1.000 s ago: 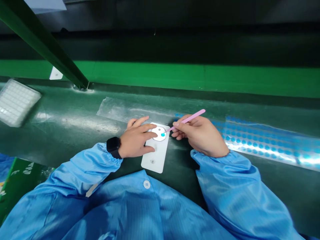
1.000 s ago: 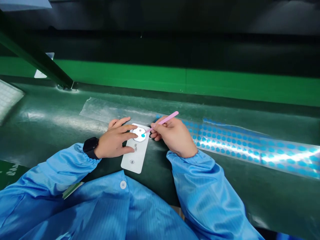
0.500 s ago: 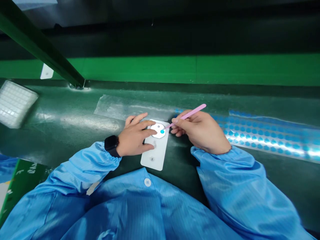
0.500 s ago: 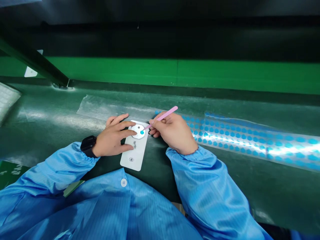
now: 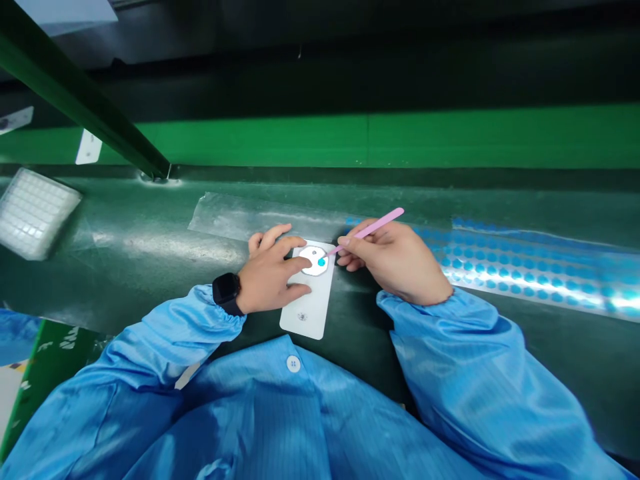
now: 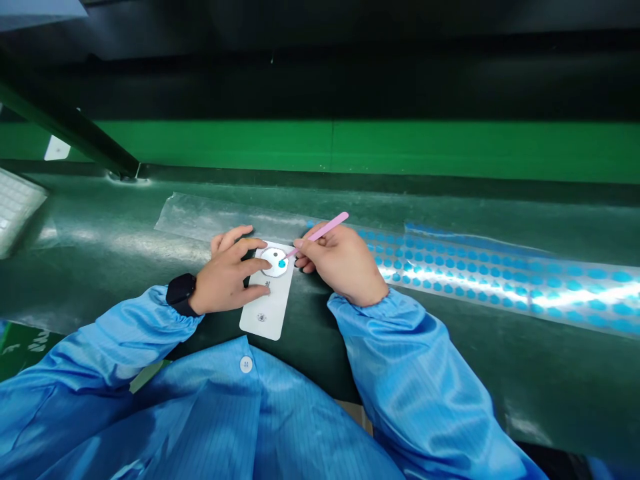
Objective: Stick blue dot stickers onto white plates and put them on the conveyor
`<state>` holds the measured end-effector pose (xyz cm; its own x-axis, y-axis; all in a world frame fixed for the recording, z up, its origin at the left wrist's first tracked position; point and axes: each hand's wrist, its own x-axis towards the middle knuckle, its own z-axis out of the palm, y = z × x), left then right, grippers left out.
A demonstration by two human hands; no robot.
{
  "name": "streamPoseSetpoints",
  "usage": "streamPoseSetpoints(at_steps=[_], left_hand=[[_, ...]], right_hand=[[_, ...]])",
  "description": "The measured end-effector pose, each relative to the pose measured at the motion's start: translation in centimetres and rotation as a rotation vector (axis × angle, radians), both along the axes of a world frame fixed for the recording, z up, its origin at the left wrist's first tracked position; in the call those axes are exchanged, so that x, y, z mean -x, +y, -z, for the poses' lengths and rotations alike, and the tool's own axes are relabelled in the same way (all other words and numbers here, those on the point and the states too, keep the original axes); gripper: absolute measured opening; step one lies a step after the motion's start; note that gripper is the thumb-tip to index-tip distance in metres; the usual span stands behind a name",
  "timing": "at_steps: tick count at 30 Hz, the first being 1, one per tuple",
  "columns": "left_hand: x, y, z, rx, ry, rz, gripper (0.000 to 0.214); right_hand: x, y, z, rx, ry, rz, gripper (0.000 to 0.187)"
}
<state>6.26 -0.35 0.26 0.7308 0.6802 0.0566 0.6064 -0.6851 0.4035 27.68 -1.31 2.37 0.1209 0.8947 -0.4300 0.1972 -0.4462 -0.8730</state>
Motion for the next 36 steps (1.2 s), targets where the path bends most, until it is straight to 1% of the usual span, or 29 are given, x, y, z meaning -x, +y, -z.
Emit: streamPoseSetpoints(at_steps=[6,18,25,29,36], left_hand=[[-0.1,-0.1,0.0,-0.019,-0.019,0.015,0.032],[-0.8,-0.6,-0.2,-0.049,0.04,0.061,0.031],[-1.2,-0.7,-0.6,-0.043,0.097,0.043,0.036],[-1.3,-0.7,-0.6,-0.036,0.103,0.027,0.037],[-1.3,-0.7,-0.5,-0.016,0.122,0.012,0.042]], right_hand=[[0.0,0.0,0.1,0.0,-0.039,-0.013,0.012],[0.2,0.1,0.0,-0.023,-0.043,-0.024,0.012],[0.2,0.1,0.0,-0.014,-0.038,-0.023,0.012],[0.2,0.1,0.0,-0.021,-0.032,-0.025,0.012],[0.1,0.1,0.2,-0.04,0.05,-0.003,0.019]])
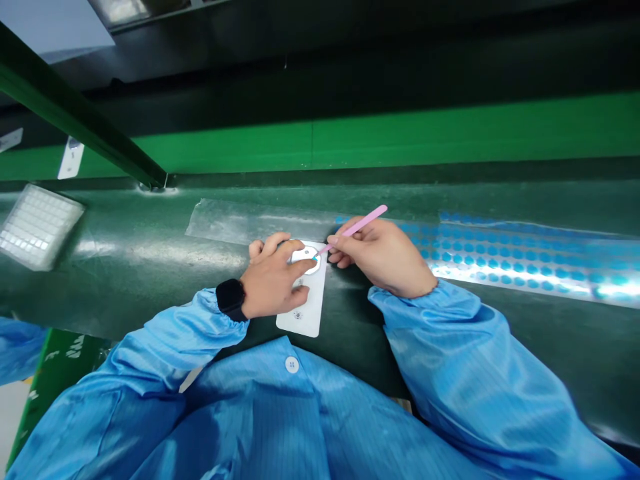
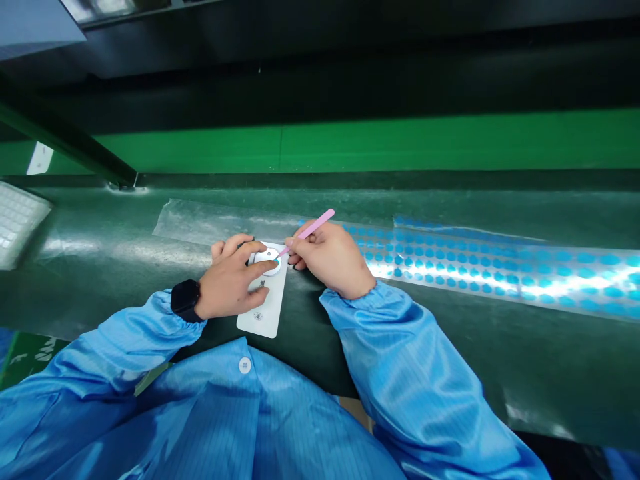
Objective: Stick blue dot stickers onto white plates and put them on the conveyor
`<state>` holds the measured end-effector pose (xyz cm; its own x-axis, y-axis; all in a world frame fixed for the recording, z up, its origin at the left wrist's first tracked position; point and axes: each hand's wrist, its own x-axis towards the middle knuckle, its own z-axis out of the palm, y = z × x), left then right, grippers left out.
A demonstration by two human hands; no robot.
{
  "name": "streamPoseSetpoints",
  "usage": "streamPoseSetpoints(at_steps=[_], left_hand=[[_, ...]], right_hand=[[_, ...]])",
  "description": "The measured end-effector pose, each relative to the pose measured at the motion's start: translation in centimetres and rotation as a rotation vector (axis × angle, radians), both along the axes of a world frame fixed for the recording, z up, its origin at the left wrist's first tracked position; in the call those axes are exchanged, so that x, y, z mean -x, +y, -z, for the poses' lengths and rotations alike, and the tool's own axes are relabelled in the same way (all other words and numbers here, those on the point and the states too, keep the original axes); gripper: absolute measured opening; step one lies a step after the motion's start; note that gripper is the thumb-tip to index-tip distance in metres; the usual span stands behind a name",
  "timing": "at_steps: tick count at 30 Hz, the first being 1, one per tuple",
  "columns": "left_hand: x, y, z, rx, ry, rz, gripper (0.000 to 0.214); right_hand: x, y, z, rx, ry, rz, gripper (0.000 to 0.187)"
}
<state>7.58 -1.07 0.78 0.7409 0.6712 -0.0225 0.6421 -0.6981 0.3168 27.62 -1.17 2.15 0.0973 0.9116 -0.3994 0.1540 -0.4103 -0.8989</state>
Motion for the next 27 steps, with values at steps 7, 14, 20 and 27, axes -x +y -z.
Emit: streamPoseSetpoints(at_steps=[7,14,20,27], left_hand=[[-0.1,0.0,0.1,-0.018,0.013,-0.022,0.042],[-0.2,-0.1,0.2,-0.032,-0.009,-0.022,0.043],[-0.3,-0.4,0.4,-0.054,-0.013,-0.017,0.042],[-0.4,-0.4,0.5,-0.036,-0.025,-0.025,0.043]], right_hand=[[-0.1,0.2,0.1,0.003,0.104,0.059,0.018],[-0.4,-0.7,-0.8,-0.079,-0.019,-0.023,0.024],[-0.5,-2.2,-0.5,-0.202,-0.079,0.009,0.037],[-0.7,-3.1,-1.2,-0.472,-0.276,-0.02,0.021]])
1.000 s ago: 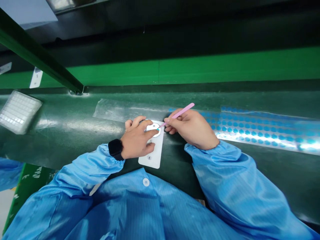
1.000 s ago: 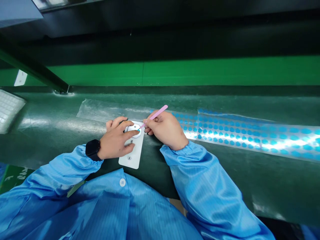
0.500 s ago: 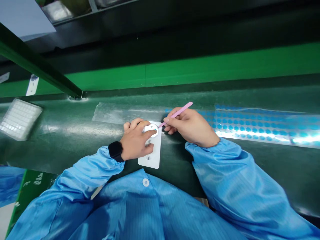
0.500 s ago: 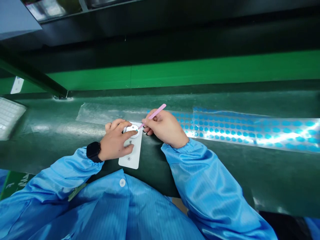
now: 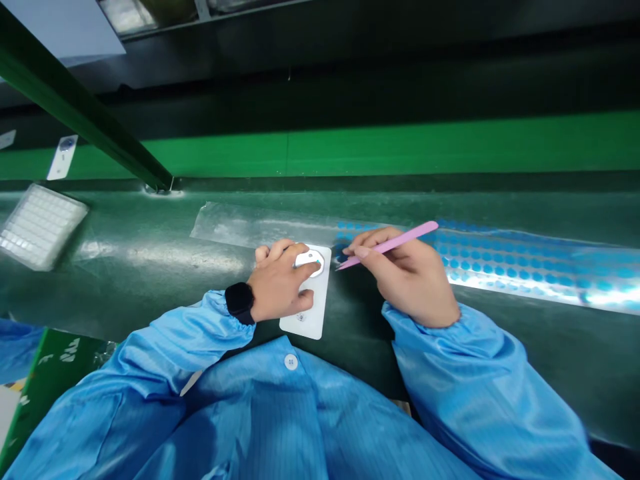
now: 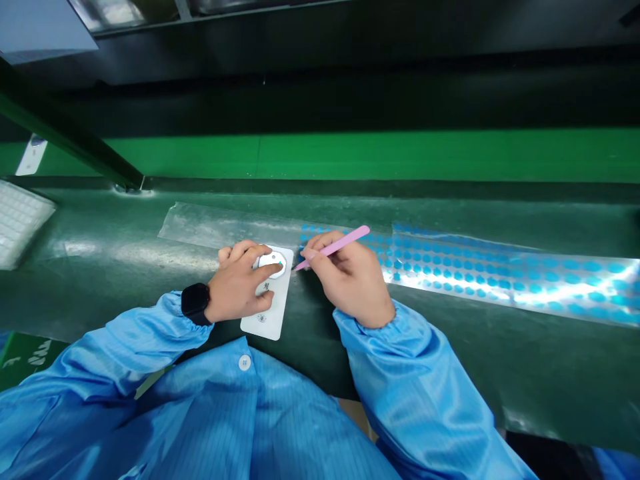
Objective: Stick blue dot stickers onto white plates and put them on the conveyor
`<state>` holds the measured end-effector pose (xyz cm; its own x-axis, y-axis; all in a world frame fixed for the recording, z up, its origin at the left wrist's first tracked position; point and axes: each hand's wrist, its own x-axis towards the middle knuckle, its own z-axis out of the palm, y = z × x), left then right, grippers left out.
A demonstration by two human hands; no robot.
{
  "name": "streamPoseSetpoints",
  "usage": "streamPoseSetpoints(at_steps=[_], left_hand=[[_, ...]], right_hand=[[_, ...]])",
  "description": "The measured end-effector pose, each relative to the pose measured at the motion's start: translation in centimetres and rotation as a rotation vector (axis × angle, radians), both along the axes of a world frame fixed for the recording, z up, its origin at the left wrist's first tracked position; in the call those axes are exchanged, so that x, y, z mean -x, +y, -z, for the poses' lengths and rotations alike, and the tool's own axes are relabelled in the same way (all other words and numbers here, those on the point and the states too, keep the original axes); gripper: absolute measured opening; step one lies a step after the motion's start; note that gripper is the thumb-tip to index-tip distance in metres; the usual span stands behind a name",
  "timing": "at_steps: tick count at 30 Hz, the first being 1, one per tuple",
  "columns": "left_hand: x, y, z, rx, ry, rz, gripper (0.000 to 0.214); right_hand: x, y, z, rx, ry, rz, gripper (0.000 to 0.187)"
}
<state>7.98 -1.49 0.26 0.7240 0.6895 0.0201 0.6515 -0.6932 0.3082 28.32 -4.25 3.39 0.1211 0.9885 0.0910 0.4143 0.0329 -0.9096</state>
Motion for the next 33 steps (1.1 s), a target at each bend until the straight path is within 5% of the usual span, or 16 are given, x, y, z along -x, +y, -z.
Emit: streamPoseSetpoints(at_steps=[7,13,33], left_hand=[[0.0,0.1,0.4,0.013,-0.063,-0.009,0.038],[0.2,0.1,0.6,0.02,-0.101,0.006,0.028],[0.3,0.1,0.2,0.047,-0.108,0.017,0.026]], right_hand=[[0.5,-1.2,0.6,-0.098,-0.595,-0.36,0.028],[1.2,-1.6,2.2,-0.087,-0.925,-0.383,0.033],[4.2,-3.2,1.4,-0.044,-1.139,-0.298,0.036]])
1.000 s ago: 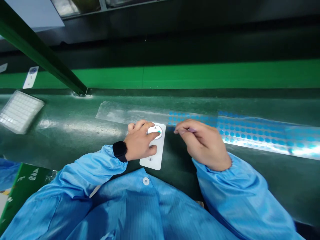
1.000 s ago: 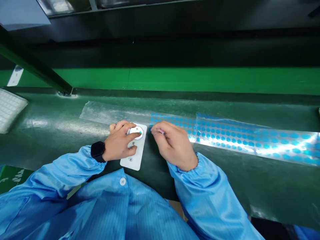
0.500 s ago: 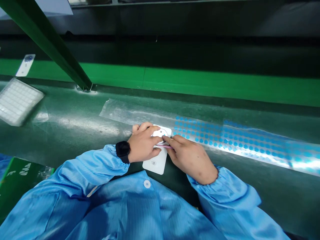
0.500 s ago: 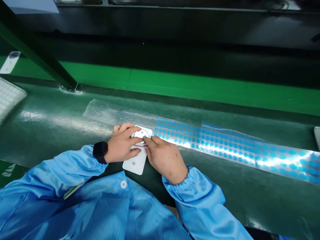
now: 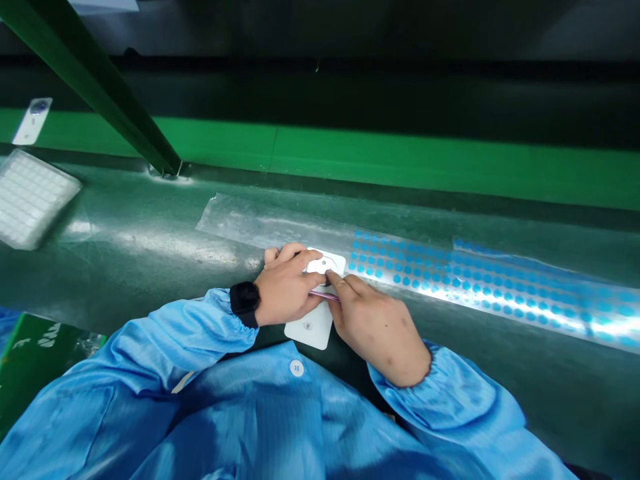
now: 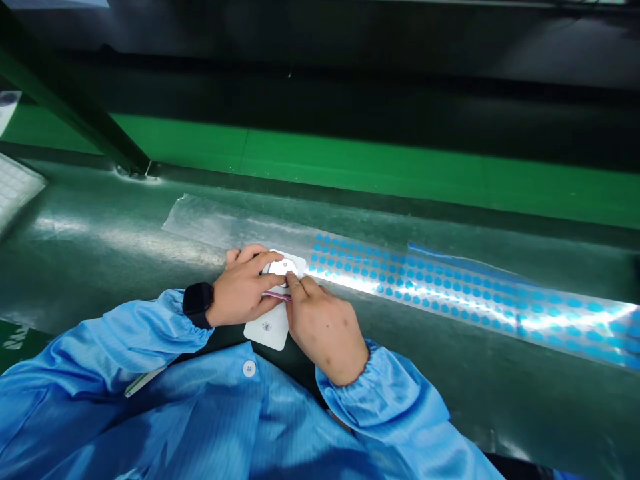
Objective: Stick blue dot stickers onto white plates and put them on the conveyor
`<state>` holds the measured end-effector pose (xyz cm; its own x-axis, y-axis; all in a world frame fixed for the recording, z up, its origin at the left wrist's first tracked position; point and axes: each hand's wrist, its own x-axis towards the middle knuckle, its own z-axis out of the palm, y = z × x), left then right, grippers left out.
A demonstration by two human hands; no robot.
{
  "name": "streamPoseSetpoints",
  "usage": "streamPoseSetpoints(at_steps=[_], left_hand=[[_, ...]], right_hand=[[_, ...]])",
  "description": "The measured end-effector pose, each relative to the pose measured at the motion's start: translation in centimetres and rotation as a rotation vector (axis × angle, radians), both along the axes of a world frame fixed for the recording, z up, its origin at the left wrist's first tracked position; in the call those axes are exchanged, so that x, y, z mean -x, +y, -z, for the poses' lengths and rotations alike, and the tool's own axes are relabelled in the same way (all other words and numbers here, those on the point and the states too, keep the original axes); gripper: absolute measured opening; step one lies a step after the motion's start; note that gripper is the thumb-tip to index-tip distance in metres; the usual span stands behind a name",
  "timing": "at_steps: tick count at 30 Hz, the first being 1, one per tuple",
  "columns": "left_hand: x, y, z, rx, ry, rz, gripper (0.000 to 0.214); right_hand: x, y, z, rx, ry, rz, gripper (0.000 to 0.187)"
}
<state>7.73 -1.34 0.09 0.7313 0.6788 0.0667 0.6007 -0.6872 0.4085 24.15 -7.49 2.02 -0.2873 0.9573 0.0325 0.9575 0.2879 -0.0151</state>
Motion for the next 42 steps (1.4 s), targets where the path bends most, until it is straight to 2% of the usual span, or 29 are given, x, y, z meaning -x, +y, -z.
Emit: streamPoseSetpoints(at_steps=[7,11,18,26,34,39,42], left_hand=[[0.0,0.1,-0.1,0.008,0.017,-0.002,0.026],[0.0,0.1,0.0,0.006,0.021,-0.001,0.025],[0.0,0.1,0.0,0.023,0.003,-0.006,0.027],[0.0,0.1,-0.2,0.029,0.002,-0.007,0.025],[-0.1,0.1,-0.1,0.03,0.016,-0.008,0.027],[-0.1,0.1,-0.1,0.03,0.018,-0.018,0.027],[0.0,0.1,-0.2,0.036,0.018,-0.019,0.026]], right_hand=[[0.7,-0.2,-0.3,0.034,-0.073,0.078,0.033],[0.5,0.0,-0.2,0.077,-0.032,0.065,0.036],[-0.6,0.3,-0.4,0.06,-0.004,0.032,0.031],[-0.1,0.1,-0.7,0.064,-0.023,0.094,0.034],[-0.4,0.1,-0.6,0.044,-0.003,0.056,0.034],[-0.8,0.4,-0.7,0.071,0.0,0.018,0.029],[-0.8,0.4,-0.7,0.063,0.011,0.042,0.027]])
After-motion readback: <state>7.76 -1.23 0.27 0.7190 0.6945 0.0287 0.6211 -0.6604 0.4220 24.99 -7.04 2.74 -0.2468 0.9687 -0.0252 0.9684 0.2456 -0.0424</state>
